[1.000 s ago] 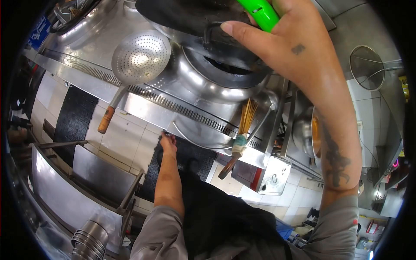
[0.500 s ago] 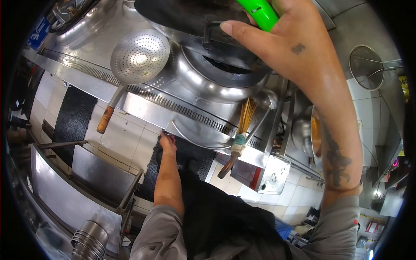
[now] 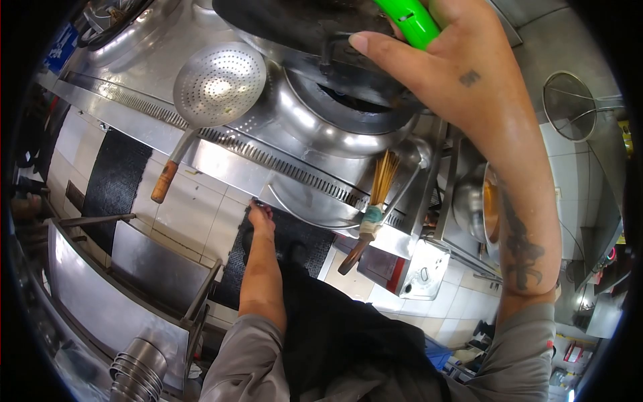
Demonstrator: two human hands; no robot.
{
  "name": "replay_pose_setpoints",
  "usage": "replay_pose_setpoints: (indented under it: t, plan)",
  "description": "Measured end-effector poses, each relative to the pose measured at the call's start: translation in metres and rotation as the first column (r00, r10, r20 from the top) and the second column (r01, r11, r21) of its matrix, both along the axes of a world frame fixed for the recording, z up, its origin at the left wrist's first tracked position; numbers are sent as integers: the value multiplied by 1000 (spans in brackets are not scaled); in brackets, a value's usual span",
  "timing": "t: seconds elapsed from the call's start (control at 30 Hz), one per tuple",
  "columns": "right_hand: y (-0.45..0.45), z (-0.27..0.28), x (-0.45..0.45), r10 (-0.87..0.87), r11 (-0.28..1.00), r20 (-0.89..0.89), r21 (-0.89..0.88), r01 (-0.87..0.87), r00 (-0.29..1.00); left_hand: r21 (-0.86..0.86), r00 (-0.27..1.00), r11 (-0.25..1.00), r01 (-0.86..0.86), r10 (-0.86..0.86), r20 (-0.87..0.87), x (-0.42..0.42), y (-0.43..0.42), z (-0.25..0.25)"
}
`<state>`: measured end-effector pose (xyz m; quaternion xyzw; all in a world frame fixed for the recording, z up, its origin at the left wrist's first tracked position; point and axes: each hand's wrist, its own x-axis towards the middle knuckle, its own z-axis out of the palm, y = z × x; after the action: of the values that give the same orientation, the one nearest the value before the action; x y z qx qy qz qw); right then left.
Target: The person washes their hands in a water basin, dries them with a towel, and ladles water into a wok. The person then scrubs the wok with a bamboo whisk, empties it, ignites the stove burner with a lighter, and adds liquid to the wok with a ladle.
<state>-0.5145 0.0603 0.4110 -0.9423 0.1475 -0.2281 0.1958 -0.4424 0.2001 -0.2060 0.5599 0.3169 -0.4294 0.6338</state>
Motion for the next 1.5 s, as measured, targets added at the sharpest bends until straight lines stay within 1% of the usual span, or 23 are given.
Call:
replay_pose_setpoints:
  t: [0.07,0.1,0.17,0.27,0.43,0.5,0.57,0.6,0.67,0.7,0.73,0.77,0.8,0.87,0.9,0.97,1.0,1.07,1.23,1.3,1.5]
  plan:
    - [0,-1,0,-7,1000,4,-1,7,1000,15,1000,1000,2,-2,-5,0,-1,5]
    - [-3,-10,-1,13,999,35,-50,-11,999,12,1000,1000,1,0,-5,0,-1,5]
    - [-1,-12,1,-21,995,32,-94,24,999,13,1000,1000,6,-6,-3,0,-1,5]
    - [15,-4,7,-145,986,-35,-83,141,989,18,1000,1000,19,-19,0,0,-1,6]
    - [19,-2,9,-170,982,-40,-87,166,985,21,1000,1000,-6,6,-21,2,-1,-1]
    - [18,-3,8,-171,980,-47,-111,165,984,-24,1000,1000,-5,4,-24,2,2,-3]
    - [12,10,5,-131,981,-106,129,145,986,-47,999,999,14,-15,-30,3,5,-4]
    - [7,33,2,-78,917,-149,376,129,986,-48,999,998,32,-34,-35,3,6,-3]
    - [7,43,2,-63,831,-186,534,155,981,-56,998,997,57,-59,-36,3,9,-5]
    - [14,40,4,-112,864,-190,466,190,975,-62,997,996,63,-65,-33,3,10,-8]
    - [17,32,8,-152,915,-166,349,202,974,-69,997,995,69,-71,-30,2,11,-8]
    - [21,24,11,-197,948,-138,225,224,971,-45,996,995,85,-87,-36,2,11,-8]
    - [21,5,11,-222,973,-80,47,226,972,-20,994,995,102,-102,-44,3,11,-3]
    - [17,-2,10,-203,978,-21,-57,202,979,9,991,993,120,-120,-54,3,10,-1]
    - [9,2,6,-171,985,-23,19,171,985,13,991,992,123,-122,-57,4,9,-2]
    - [8,3,6,-159,987,-25,18,159,987,16,991,993,119,-118,-56,4,9,-5]
    - [14,-2,10,-179,982,-27,-59,178,983,13,992,993,113,-112,-52,5,8,-7]
    - [18,-4,11,-202,971,-32,-133,196,979,17,993,994,107,-106,-47,5,7,-12]
    - [16,-4,10,-181,978,-41,-110,175,983,11,997,998,59,-59,-47,5,4,-11]
    - [14,-4,10,-165,981,-44,-115,159,985,20,997,997,76,-75,-34,5,4,-7]
    - [20,-2,11,-216,971,-55,-118,208,975,42,997,996,81,-80,-23,6,3,2]
